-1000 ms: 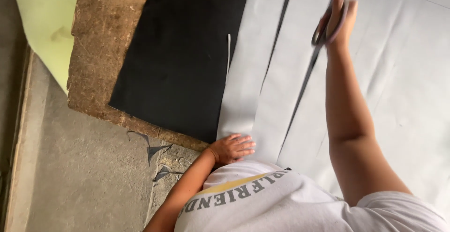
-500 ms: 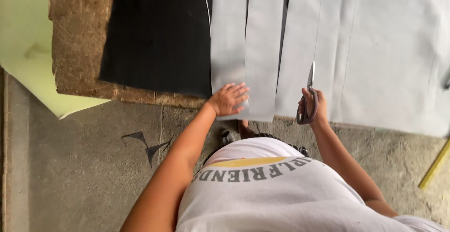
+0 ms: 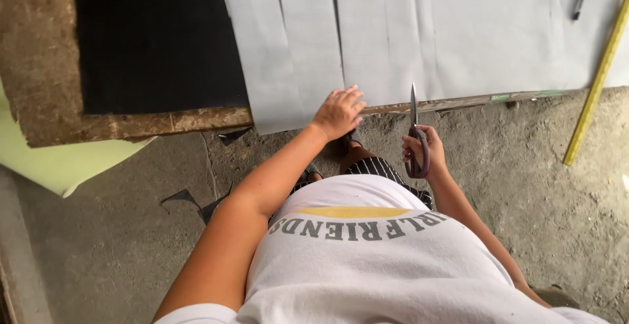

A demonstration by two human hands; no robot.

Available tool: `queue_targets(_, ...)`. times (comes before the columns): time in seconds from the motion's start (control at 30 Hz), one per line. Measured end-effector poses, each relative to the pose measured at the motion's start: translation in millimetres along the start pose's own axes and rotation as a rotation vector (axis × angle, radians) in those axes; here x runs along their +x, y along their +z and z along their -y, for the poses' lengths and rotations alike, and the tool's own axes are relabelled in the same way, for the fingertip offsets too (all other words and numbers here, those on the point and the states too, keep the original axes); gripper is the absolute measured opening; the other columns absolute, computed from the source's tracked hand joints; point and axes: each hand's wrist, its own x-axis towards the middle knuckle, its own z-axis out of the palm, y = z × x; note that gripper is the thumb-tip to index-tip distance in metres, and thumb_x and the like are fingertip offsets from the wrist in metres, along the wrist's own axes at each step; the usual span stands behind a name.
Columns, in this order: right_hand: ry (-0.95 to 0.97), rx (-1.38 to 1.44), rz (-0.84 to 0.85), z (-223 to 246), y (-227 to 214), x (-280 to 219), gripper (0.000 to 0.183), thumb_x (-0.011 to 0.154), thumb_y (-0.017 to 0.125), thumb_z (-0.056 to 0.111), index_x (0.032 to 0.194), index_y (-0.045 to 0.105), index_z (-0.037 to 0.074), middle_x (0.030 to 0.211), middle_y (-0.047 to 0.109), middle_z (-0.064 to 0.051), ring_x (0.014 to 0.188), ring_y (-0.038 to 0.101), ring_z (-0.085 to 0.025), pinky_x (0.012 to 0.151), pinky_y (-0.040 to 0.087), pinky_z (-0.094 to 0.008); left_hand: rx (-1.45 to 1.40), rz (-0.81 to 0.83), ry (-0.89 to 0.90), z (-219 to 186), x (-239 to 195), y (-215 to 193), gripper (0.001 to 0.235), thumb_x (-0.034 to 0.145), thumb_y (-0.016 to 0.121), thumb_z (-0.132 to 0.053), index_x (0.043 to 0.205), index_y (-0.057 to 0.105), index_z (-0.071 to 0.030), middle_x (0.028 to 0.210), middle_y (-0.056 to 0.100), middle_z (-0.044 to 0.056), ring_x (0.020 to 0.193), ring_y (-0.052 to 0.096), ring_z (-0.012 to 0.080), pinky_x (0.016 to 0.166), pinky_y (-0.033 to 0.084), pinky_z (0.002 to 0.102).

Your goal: The person uses scissors to cut a large sheet of white fabric into several long strips on a black surface. They then pick up a strip, fold it, and trim the edges to refine the shape.

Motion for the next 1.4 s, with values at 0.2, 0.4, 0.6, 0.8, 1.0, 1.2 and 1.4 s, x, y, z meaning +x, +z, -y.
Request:
queue_targets(0.2, 0.114, 0.014, 0.080, 2, -41, -1, 0.038, 0.102, 0.071, 0.023, 0.124, 0.051, -0.001, 0.075, 0.063, -0.026, 0.062, 0.065, -0.030, 0.047, 0.059, -0.041, -0.020, 0.105, 0.068, -49, 51, 19, 0.049, 0.084, 0.080, -0.033, 0.127, 0.062, -0.021, 0.137, 0.056, 0.006, 0.140, 0.049, 0.0291, 0.104, 0.047, 0.045)
queue_targets(0.4, 0.233, -0.032, 0.215, 15, -109, 13, 0.048, 0.107, 0.057, 0.039, 0.131, 0.049, -0.002, 0.081, 0.065, -0.029, 0.070, 0.068, -0.035, 0.055, 0.059, -0.046, -0.024, 0.105, 0.122, -85, 127, 64, 0.055, 0.084, 0.080, -0.035, 0.131, 0.056, -0.019, 0.137, 0.053, 0.007, 0.143, 0.045, 0.0293, 0.104, 0.047, 0.044)
queue_targets(0.6, 0.293, -0.040, 0.338, 29, -160, 31, 0.052, 0.105, 0.053, 0.042, 0.129, 0.053, -0.004, 0.084, 0.066, -0.029, 0.075, 0.070, -0.035, 0.060, 0.060, -0.047, -0.047, 0.220, 0.172, -86, 173, 63, 0.051, 0.084, 0.082, -0.040, 0.126, 0.061, -0.019, 0.131, 0.058, 0.008, 0.135, 0.053, 0.0303, 0.100, 0.050, 0.045)
queue_targets(0.8, 0.303, -0.103, 0.422, 55, -176, 32, 0.048, 0.104, 0.054, 0.043, 0.118, 0.058, -0.003, 0.084, 0.066, -0.027, 0.077, 0.069, -0.032, 0.061, 0.061, -0.046, -0.079, 0.172, 0.195, -62, 178, 125, 0.026, 0.092, 0.075, -0.038, 0.110, 0.068, -0.020, 0.116, 0.066, 0.001, 0.120, 0.064, 0.0239, 0.091, 0.056, 0.040)
queue_targets(1.0, 0.332, -0.060, 0.460, 37, -192, 57, 0.051, 0.106, 0.050, 0.045, 0.123, 0.055, -0.002, 0.087, 0.067, -0.031, 0.078, 0.071, -0.038, 0.062, 0.062, -0.050, -0.059, 0.240, 0.146, -78, 186, 55, 0.054, 0.088, 0.077, -0.056, 0.125, 0.065, -0.018, 0.120, 0.059, 0.003, 0.124, 0.056, 0.0249, 0.095, 0.053, 0.041)
queue_targets(1.2, 0.316, -0.058, 0.510, 36, -195, 68, 0.052, 0.107, 0.047, 0.045, 0.124, 0.054, -0.004, 0.084, 0.067, -0.030, 0.074, 0.070, -0.035, 0.060, 0.062, -0.051, -0.080, 0.260, 0.114, -85, 187, 48, 0.054, 0.088, 0.077, -0.052, 0.128, 0.066, -0.016, 0.119, 0.059, 0.005, 0.124, 0.057, 0.0266, 0.095, 0.054, 0.041)
queue_targets(1.4, 0.337, -0.062, 0.535, 51, -194, 66, 0.052, 0.106, 0.048, 0.048, 0.120, 0.055, -0.002, 0.084, 0.067, -0.030, 0.073, 0.070, -0.036, 0.061, 0.063, -0.052, -0.038, 0.144, 0.164, -83, 188, 58, 0.032, 0.098, 0.064, -0.046, 0.113, 0.072, -0.019, 0.109, 0.069, 0.004, 0.115, 0.067, 0.0248, 0.089, 0.058, 0.038)
